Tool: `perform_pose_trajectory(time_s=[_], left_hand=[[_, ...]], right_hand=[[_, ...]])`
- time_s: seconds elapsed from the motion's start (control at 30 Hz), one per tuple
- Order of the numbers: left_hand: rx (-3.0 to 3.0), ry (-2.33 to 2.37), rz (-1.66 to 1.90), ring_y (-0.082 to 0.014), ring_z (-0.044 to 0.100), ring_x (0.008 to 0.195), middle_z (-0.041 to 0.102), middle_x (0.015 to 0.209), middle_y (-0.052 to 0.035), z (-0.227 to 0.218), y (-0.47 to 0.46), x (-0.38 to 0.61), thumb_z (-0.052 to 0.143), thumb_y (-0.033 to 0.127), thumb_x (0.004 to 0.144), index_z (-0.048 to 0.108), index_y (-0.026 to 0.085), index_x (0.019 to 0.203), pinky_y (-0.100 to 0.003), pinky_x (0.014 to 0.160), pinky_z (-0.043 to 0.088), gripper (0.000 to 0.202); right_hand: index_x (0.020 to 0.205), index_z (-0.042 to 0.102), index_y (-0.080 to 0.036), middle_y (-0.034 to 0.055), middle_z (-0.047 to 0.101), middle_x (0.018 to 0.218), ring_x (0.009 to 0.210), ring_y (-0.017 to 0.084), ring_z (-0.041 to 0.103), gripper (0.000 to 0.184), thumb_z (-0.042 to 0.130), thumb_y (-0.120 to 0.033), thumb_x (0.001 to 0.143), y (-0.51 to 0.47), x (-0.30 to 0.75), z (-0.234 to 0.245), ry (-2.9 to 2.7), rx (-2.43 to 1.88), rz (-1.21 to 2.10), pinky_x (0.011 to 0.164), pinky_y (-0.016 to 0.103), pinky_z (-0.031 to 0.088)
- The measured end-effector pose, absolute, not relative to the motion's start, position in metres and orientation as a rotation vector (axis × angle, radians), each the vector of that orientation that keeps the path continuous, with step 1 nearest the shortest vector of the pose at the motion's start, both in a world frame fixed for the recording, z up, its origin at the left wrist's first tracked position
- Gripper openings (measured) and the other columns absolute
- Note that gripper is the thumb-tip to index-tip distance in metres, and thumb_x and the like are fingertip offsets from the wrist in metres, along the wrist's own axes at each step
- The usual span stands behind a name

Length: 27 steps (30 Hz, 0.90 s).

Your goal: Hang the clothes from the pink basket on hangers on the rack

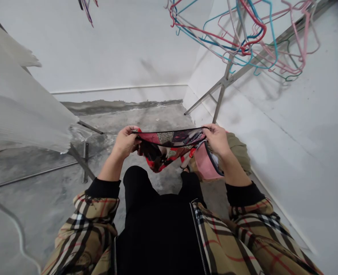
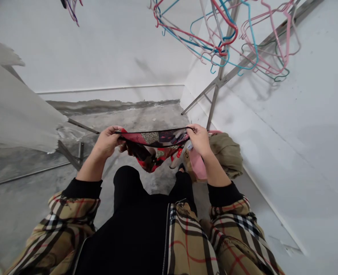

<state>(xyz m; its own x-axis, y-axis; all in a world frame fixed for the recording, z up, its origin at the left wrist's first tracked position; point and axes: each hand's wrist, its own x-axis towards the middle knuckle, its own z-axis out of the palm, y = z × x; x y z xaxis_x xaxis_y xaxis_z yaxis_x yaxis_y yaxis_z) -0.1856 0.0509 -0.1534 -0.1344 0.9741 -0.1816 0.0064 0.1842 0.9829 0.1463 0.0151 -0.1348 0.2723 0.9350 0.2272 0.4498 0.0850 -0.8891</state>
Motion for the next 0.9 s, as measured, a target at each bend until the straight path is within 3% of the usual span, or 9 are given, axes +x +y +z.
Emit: perform_pose_trajectory(time_s=[0.1,0.23,0.33,0.43,0.57,0.67,0.77,0.9], left_hand=[[0.776,1.129,1.196,-0.01,0.06,0.057,0.059,0.067,0.0029,-0.134,0.051,-0.18,0.057,0.007,0.066,0.059,0.016,0.086,-0.024,0.061,0.052,0.022],[0.703,0.989,1.161,-0.0093,0.059,0.055,0.058,0.061,0.0045,-0.116,0.05,-0.172,0.059,0.007,0.063,0.06,0.017,0.082,-0.023,0.059,0.053,0.021],[0.76,1.006,1.1,-0.0074,0.051,0.044,0.054,0.051,0.0061,-0.114,0.045,-0.168,0.06,0.008,0.059,0.061,0.017,0.077,-0.018,0.048,0.046,0.02],[0.93,1.037,0.941,-0.0079,0.049,0.04,0.057,0.049,0.0051,-0.118,0.039,-0.171,0.064,0.01,0.054,0.061,0.016,0.072,-0.017,0.042,0.038,0.019],[1.227,1.003,0.621,-0.0081,0.052,0.043,0.065,0.057,0.0014,-0.117,0.032,-0.183,0.071,0.015,0.054,0.069,0.014,0.077,-0.017,0.043,0.036,0.023],[1.314,0.911,0.47,-0.0109,0.058,0.051,0.069,0.063,-0.0032,-0.108,0.026,-0.19,0.072,0.019,0.058,0.074,0.013,0.078,-0.021,0.051,0.042,0.021],[1.235,0.875,0.53,-0.0121,0.058,0.051,0.069,0.062,-0.0046,-0.099,0.017,-0.189,0.073,0.022,0.059,0.074,0.013,0.075,-0.022,0.052,0.042,0.019],[1.018,0.869,0.751,-0.0048,0.041,0.04,0.058,0.049,0.0017,-0.092,0.006,-0.179,0.068,0.019,0.053,0.072,0.013,0.067,-0.018,0.044,0.028,0.016]], right_hand=[[0.09,0.068,-0.017,0.008,0.068,0.088,0.085,0.022,0.061,0.021,0.053,-0.019,0.075,0.017,0.15,-0.14,-1.593,-1.797,0.144,0.084,0.037,0.046],[0.093,0.066,-0.02,0.0105,0.065,0.099,0.091,0.025,0.059,0.024,0.048,-0.016,0.078,0.016,0.149,-0.144,-1.736,-2.038,-0.044,0.083,0.037,0.044],[0.085,0.066,-0.019,0.01,0.063,0.1,0.09,0.024,0.058,0.022,0.048,-0.014,0.075,0.019,0.153,-0.147,-1.745,-2.059,0.018,0.082,0.036,0.044],[0.078,0.064,-0.019,0.0059,0.066,0.088,0.086,0.021,0.059,0.022,0.046,-0.011,0.069,0.028,0.162,-0.148,-1.738,-1.957,0.273,0.079,0.032,0.045],[0.076,0.065,-0.018,0.0011,0.065,0.071,0.071,0.016,0.059,0.026,0.043,-0.01,0.064,0.038,0.174,-0.14,-1.756,-1.891,0.415,0.067,0.025,0.045],[0.072,0.067,-0.018,0.0003,0.067,0.067,0.066,0.015,0.06,0.025,0.046,-0.009,0.062,0.041,0.176,-0.125,-1.85,-1.854,0.5,0.063,0.023,0.044],[0.071,0.071,-0.019,0.0003,0.07,0.069,0.066,0.015,0.061,0.024,0.052,-0.008,0.061,0.044,0.173,-0.103,-1.969,-1.826,0.582,0.062,0.023,0.044],[0.084,0.073,-0.02,0.003,0.072,0.082,0.07,0.016,0.061,0.017,0.06,-0.023,0.073,0.055,0.164,-0.058,-1.959,-1.63,0.384,0.069,0.027,0.048]])
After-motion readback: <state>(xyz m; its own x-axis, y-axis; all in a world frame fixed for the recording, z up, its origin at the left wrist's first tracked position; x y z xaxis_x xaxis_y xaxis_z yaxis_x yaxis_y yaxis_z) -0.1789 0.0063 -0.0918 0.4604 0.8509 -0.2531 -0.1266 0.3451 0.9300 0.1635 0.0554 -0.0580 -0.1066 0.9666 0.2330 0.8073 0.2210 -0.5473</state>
